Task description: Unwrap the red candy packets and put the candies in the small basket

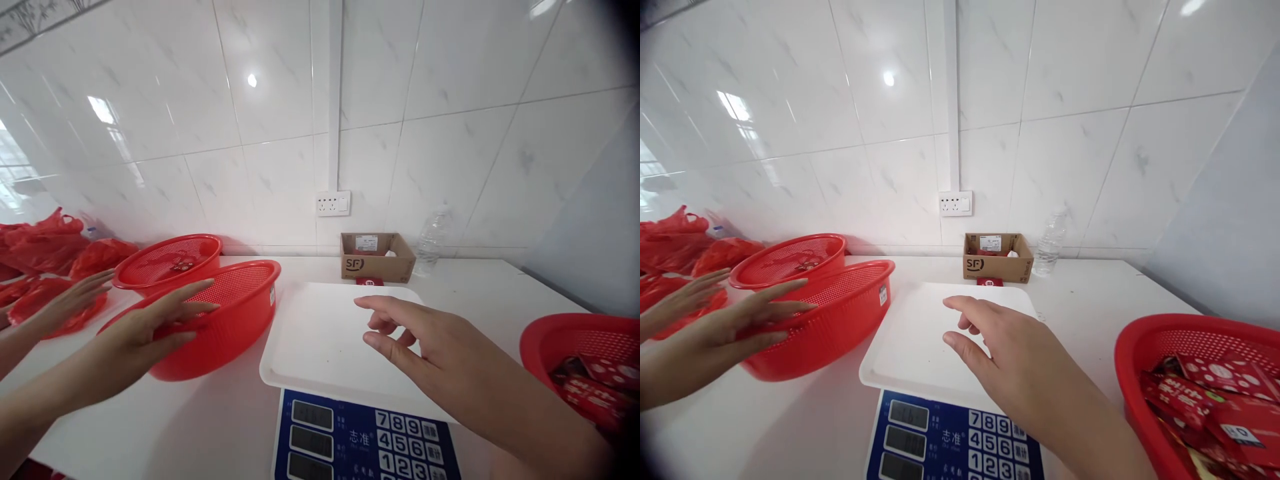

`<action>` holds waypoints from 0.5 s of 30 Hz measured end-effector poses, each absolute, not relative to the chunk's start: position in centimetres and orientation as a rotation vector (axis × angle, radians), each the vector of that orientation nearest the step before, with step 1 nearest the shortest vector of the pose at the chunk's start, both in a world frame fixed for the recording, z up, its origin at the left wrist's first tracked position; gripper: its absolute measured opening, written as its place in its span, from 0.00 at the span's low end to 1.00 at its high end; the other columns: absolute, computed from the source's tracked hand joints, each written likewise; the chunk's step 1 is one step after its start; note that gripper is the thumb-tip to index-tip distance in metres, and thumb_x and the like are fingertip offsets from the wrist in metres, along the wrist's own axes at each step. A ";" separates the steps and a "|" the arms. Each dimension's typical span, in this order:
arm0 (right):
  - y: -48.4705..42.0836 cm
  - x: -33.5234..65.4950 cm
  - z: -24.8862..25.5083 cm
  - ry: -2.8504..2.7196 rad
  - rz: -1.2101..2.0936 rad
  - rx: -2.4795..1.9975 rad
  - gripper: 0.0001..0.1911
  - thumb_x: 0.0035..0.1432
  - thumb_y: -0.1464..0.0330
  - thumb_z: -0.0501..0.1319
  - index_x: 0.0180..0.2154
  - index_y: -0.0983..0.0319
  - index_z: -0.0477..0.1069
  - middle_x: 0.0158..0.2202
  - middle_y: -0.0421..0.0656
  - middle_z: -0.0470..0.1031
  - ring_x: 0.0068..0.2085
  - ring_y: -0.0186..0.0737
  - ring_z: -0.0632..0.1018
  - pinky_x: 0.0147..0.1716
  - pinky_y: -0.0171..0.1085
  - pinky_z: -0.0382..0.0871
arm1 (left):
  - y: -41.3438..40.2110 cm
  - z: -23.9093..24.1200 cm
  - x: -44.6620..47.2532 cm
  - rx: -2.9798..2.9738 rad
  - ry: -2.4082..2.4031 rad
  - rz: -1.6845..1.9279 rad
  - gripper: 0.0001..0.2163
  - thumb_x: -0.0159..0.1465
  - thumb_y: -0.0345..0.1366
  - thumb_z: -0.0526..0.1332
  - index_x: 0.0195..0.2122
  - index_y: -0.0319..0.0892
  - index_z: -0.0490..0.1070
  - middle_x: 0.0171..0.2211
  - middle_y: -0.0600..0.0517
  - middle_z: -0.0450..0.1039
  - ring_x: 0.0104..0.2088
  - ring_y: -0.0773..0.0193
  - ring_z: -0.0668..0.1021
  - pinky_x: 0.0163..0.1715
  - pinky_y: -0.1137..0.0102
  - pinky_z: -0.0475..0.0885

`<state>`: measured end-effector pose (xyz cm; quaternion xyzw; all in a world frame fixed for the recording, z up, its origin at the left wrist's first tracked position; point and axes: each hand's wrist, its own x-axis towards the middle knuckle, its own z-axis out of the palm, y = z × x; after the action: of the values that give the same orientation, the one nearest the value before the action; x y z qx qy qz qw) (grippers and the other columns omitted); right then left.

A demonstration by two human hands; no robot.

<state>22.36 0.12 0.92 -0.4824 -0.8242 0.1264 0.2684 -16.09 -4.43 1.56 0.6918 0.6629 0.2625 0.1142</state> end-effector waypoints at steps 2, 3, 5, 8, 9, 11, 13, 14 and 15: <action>0.0 22.3 1.0 -2.231 0.349 -1.293 0.20 0.66 0.58 0.52 0.55 0.53 0.70 0.42 0.43 0.80 0.36 0.45 0.81 0.30 0.40 0.75 | -3.1 2.0 -16.6 1.952 1.852 0.825 0.25 0.62 0.48 0.59 0.60 0.65 0.60 0.57 0.59 0.73 0.54 0.55 0.76 0.48 0.64 0.78; 0.0 22.3 1.0 -2.233 0.353 -1.291 0.20 0.66 0.59 0.52 0.55 0.53 0.70 0.42 0.43 0.80 0.36 0.45 0.81 0.30 0.40 0.75 | -2.6 1.9 -16.6 1.941 1.849 0.869 0.24 0.62 0.48 0.59 0.60 0.64 0.60 0.58 0.58 0.71 0.56 0.54 0.76 0.49 0.64 0.77; -0.1 22.2 1.0 -2.228 0.352 -1.291 0.19 0.66 0.59 0.52 0.55 0.53 0.70 0.42 0.42 0.80 0.37 0.45 0.81 0.31 0.40 0.75 | -1.7 1.5 -16.1 1.967 1.832 0.922 0.25 0.62 0.46 0.59 0.61 0.62 0.60 0.60 0.57 0.69 0.56 0.55 0.75 0.50 0.64 0.76; -0.2 22.1 1.1 -2.230 0.364 -1.278 0.18 0.66 0.60 0.53 0.55 0.53 0.70 0.42 0.42 0.80 0.38 0.45 0.81 0.34 0.42 0.75 | -0.7 0.4 -14.7 2.083 1.813 0.922 0.24 0.63 0.44 0.56 0.62 0.56 0.59 0.57 0.53 0.73 0.54 0.56 0.77 0.51 0.64 0.75; -0.3 22.1 1.1 -2.241 0.376 -1.266 0.18 0.66 0.61 0.53 0.55 0.54 0.70 0.42 0.43 0.80 0.38 0.45 0.81 0.34 0.42 0.75 | -0.3 0.0 -14.3 2.133 1.812 0.887 0.24 0.64 0.43 0.55 0.62 0.55 0.58 0.57 0.52 0.73 0.53 0.57 0.77 0.51 0.64 0.74; -0.3 21.9 1.2 -2.258 0.396 -1.240 0.18 0.65 0.63 0.53 0.55 0.55 0.70 0.42 0.44 0.80 0.38 0.46 0.81 0.34 0.42 0.75 | 0.7 -0.9 -13.5 2.210 1.811 0.806 0.25 0.65 0.42 0.53 0.64 0.52 0.56 0.56 0.52 0.74 0.54 0.58 0.77 0.52 0.64 0.74; -0.4 21.6 1.5 -2.252 0.401 -1.218 0.18 0.65 0.64 0.54 0.54 0.56 0.71 0.42 0.44 0.80 0.39 0.46 0.80 0.34 0.42 0.75 | 1.9 -1.9 -13.1 2.261 1.798 0.747 0.24 0.65 0.40 0.51 0.64 0.51 0.56 0.56 0.52 0.74 0.55 0.59 0.76 0.53 0.65 0.73; -0.6 21.3 1.7 -2.238 0.404 -1.192 0.17 0.65 0.64 0.55 0.53 0.57 0.71 0.42 0.44 0.80 0.39 0.46 0.80 0.35 0.41 0.75 | 2.5 -2.5 -12.9 2.286 1.788 0.725 0.24 0.65 0.39 0.51 0.64 0.51 0.57 0.55 0.53 0.75 0.56 0.59 0.75 0.53 0.65 0.72; -0.9 21.0 1.9 -2.215 0.419 -1.150 0.16 0.65 0.65 0.55 0.52 0.57 0.72 0.41 0.44 0.80 0.39 0.44 0.80 0.36 0.40 0.75 | 3.2 -3.0 -12.8 2.312 1.780 0.700 0.23 0.65 0.39 0.51 0.63 0.51 0.59 0.55 0.53 0.75 0.55 0.59 0.76 0.52 0.66 0.73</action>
<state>20.98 -0.92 1.94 -0.4335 -0.8347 0.1578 0.3008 -12.75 3.15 -3.00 0.7686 0.5917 0.2328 0.0705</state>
